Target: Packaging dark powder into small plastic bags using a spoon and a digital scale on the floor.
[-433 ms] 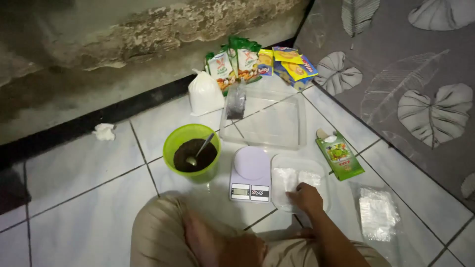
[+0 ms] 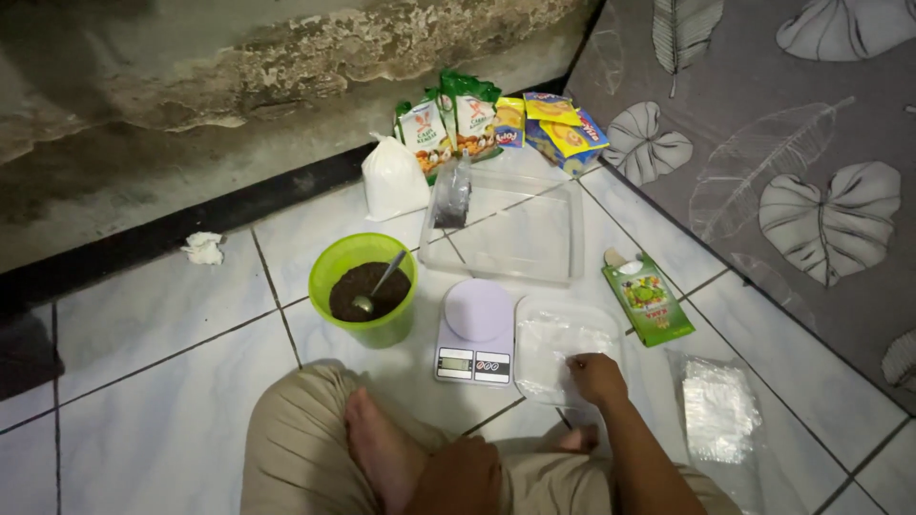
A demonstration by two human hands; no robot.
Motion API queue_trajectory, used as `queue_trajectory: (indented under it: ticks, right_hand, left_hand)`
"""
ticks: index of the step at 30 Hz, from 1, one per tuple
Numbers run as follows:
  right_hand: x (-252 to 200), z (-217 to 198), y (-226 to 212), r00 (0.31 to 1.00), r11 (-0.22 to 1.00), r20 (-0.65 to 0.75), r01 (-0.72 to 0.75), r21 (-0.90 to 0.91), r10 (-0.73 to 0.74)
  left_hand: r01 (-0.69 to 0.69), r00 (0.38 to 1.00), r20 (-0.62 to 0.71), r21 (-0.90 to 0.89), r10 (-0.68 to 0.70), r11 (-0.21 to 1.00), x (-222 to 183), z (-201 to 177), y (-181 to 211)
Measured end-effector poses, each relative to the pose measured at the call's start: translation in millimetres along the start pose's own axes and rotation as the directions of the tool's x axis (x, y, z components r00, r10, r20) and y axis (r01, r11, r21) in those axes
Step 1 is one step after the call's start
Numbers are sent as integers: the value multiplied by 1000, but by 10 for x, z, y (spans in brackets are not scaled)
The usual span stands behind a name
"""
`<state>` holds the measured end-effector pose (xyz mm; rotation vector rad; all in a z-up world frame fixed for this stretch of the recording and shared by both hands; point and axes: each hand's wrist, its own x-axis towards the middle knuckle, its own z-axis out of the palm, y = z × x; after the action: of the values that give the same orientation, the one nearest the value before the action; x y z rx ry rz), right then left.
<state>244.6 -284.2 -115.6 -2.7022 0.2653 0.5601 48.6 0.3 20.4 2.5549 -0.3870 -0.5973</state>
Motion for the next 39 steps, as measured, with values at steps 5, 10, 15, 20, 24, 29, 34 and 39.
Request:
queue_trajectory:
  ticks: [5, 10, 15, 20, 24, 29, 34, 39]
  right_hand:
    - [-156, -138, -126, 999, 996, -33, 23, 87, -21]
    - [-599, -454, -456, 971, 692, 0, 171, 701, -240]
    - [-1041, -400, -656, 791, 609, 240, 201, 767, -564]
    - [-1341, -355, -893, 501, 563, 426, 157, 812, -753]
    - [-1301, -315, -1017, 918, 563, 248, -33, 826, -310]
    - [-1658, -249, -1347, 972, 153, 212, -195, 969, -105]
    - [-1588, 126, -1259, 996, 267, 58, -37, 963, -72]
    - [-1326, 30, -992, 935, 493, 160, 19, 870, -318]
  left_hand:
    - [74, 996, 59, -24, -73, 997, -70, -157, 94]
    - [216, 962, -66, -415, -265, 884, 55, -96, -35]
    - [130, 936, 22, -950, -352, 285, 741, 505, -751]
    - [3, 999, 9, -985, -34, -174, 669, 464, -676]
    - [48, 887, 142, -975, -440, -217, 737, 384, -689]
    - [-134, 842, 91, -920, -532, -369, 809, 481, -728]
    - [-73, 820, 88, -964, -565, -256, 724, 342, -594]
    - [-73, 854, 42, -977, -518, -199, 716, 340, -586]
